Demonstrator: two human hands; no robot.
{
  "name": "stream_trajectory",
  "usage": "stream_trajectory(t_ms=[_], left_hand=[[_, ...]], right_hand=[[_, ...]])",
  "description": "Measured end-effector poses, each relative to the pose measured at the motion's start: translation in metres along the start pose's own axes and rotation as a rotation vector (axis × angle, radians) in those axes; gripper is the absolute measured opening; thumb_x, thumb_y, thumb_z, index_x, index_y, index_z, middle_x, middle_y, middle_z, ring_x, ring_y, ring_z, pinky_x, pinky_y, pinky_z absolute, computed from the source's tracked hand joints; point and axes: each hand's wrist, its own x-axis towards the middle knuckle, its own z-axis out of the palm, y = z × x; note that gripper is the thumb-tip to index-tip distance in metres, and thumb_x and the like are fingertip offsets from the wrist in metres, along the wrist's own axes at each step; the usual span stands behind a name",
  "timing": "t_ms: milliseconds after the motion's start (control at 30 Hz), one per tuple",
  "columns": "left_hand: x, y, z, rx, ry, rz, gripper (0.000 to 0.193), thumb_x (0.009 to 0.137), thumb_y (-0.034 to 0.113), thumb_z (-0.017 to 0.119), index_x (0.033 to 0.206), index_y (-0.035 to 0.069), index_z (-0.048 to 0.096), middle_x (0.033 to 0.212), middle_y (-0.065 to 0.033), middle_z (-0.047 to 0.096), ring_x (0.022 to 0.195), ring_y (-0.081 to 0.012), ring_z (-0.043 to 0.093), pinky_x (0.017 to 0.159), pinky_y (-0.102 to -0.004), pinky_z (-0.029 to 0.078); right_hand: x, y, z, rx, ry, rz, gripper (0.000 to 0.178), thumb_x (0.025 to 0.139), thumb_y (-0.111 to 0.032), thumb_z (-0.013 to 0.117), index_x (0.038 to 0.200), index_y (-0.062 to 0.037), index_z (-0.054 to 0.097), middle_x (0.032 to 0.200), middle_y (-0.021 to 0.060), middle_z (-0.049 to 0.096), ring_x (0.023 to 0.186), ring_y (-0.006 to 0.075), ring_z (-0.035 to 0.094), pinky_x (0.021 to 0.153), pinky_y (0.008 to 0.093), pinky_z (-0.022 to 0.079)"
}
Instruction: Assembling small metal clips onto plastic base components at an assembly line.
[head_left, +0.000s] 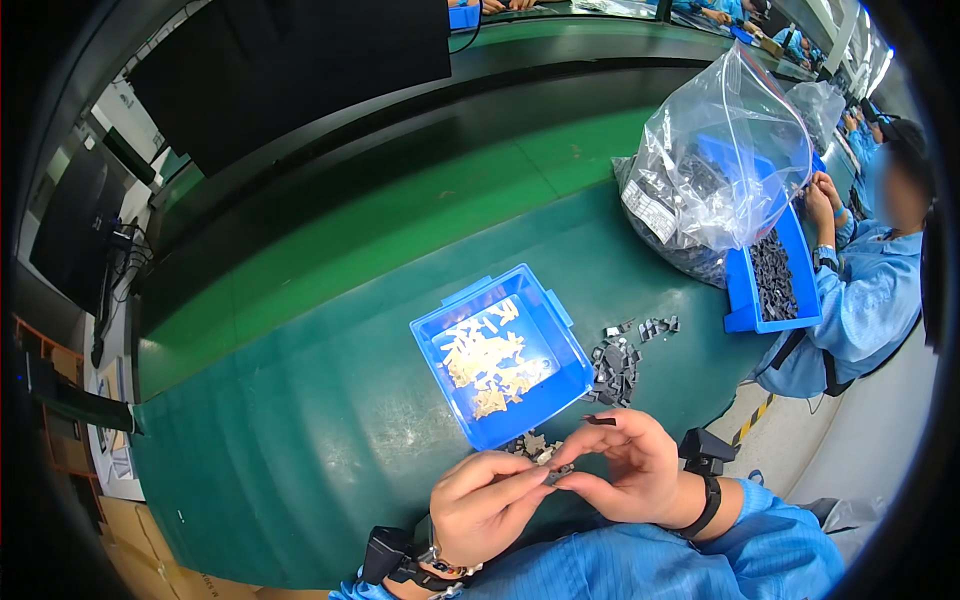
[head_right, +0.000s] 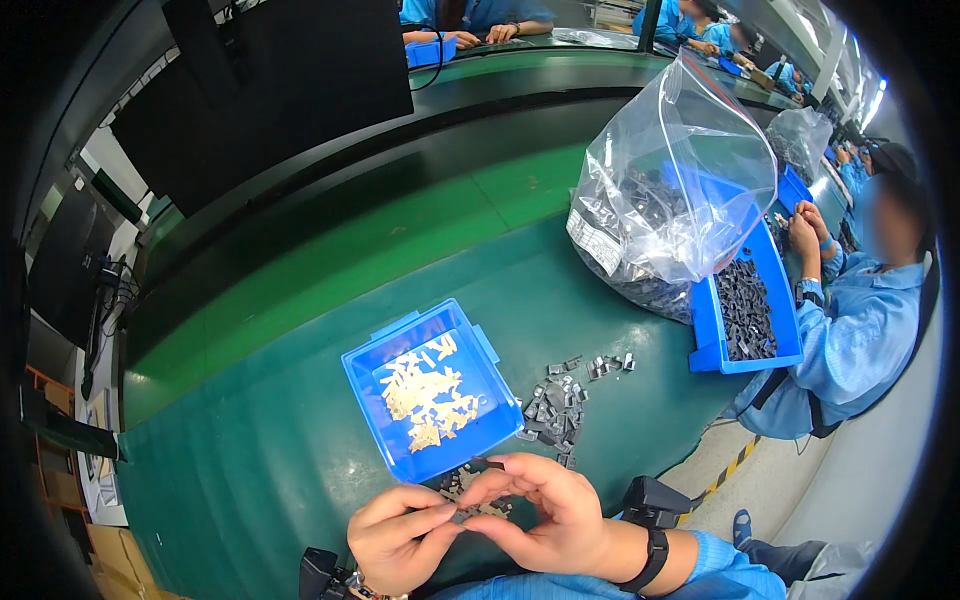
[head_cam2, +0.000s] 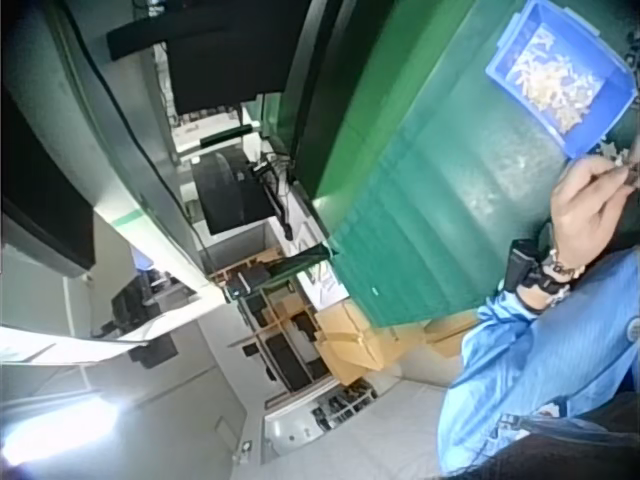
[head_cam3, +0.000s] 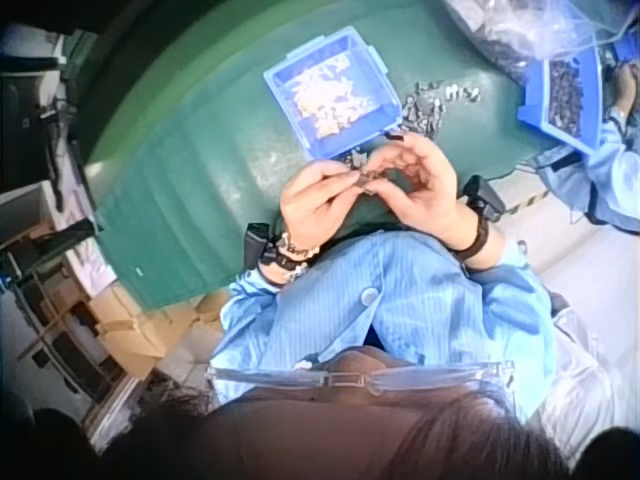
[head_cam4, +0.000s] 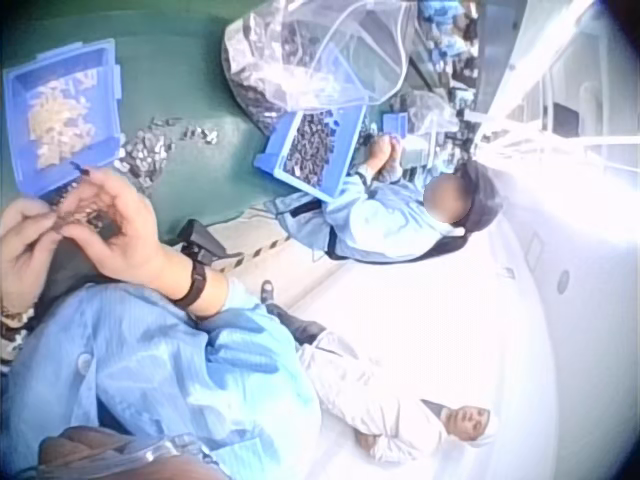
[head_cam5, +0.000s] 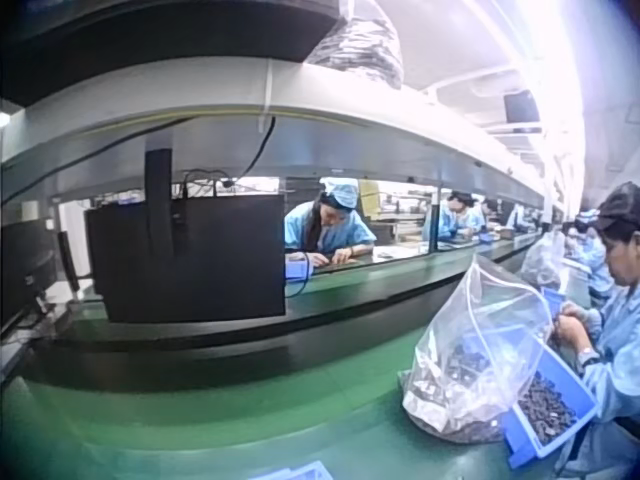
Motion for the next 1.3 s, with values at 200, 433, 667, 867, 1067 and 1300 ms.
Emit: stream_trajectory(t_ms=[200,433,667,867,1067,1300], left_hand=[[-0.003,-0.002,0.003,0.028,0.061,0.002,0.024,0.067,-0.002,0.082,0.088,0.000,0.071,0.084,-0.0102,0.070,0.070,-0.0207,0.069,0.060,-0.0280,0.054],[-0.009,-0.001,0.007,-0.023,0.127,-0.179,0.028,0.069,-0.001,0.081,0.092,0.000,0.066,0.080,-0.0108,0.070,0.068,-0.0209,0.070,0.059,-0.0281,0.055],[-0.002,0.000,0.003,0.076,0.088,-0.066,0.027,0.069,0.000,0.081,0.093,-0.001,0.068,0.081,-0.0115,0.071,0.070,-0.0219,0.071,0.060,-0.0283,0.056],[-0.003,-0.002,0.001,0.053,0.050,-0.065,0.018,0.071,0.000,0.080,0.087,0.001,0.072,0.083,-0.0108,0.071,0.070,-0.0219,0.070,0.060,-0.0283,0.056],[-0.001,0.003,0.001,0.056,0.076,-0.079,0.018,0.071,-0.002,0.079,0.087,0.002,0.073,0.087,-0.0104,0.071,0.069,-0.0214,0.070,0.059,-0.0277,0.055],[0.002,0.004,-0.001,0.135,0.016,-0.079,0.019,0.071,-0.003,0.078,0.088,0.001,0.072,0.086,-0.0103,0.070,0.070,-0.0220,0.069,0.060,-0.0288,0.055]], right_hand=[[-0.005,0.005,0.004,-0.085,0.023,-0.007,0.067,0.081,0.003,0.074,0.137,0.0007,0.037,0.103,0.0195,0.068,0.096,0.0272,0.069,0.080,0.0364,0.058],[0.009,-0.011,0.001,-0.231,-0.131,0.014,0.070,0.079,-0.002,0.076,0.137,-0.0002,0.037,0.111,0.0155,0.070,0.100,0.0274,0.070,0.087,0.0324,0.055],[0.009,-0.009,-0.003,-0.289,-0.110,0.006,0.072,0.079,-0.003,0.077,0.138,-0.0002,0.036,0.106,0.0128,0.071,0.094,0.0259,0.071,0.080,0.0308,0.056],[0.006,-0.008,-0.007,-0.234,-0.036,0.080,0.067,0.080,-0.003,0.076,0.135,-0.0007,0.037,0.099,0.0130,0.072,0.089,0.0237,0.072,0.072,0.0310,0.057],[0.011,-0.012,-0.008,-0.164,-0.045,0.098,0.050,0.081,0.001,0.073,0.124,0.0010,0.048,0.102,0.0171,0.069,0.091,0.0251,0.071,0.072,0.0311,0.057],[0.028,-0.033,-0.014,-0.304,-0.094,0.266,0.007,0.081,0.000,0.070,0.086,0.0009,0.066,0.101,0.0135,0.070,0.087,0.0219,0.069,0.075,0.0310,0.054]])
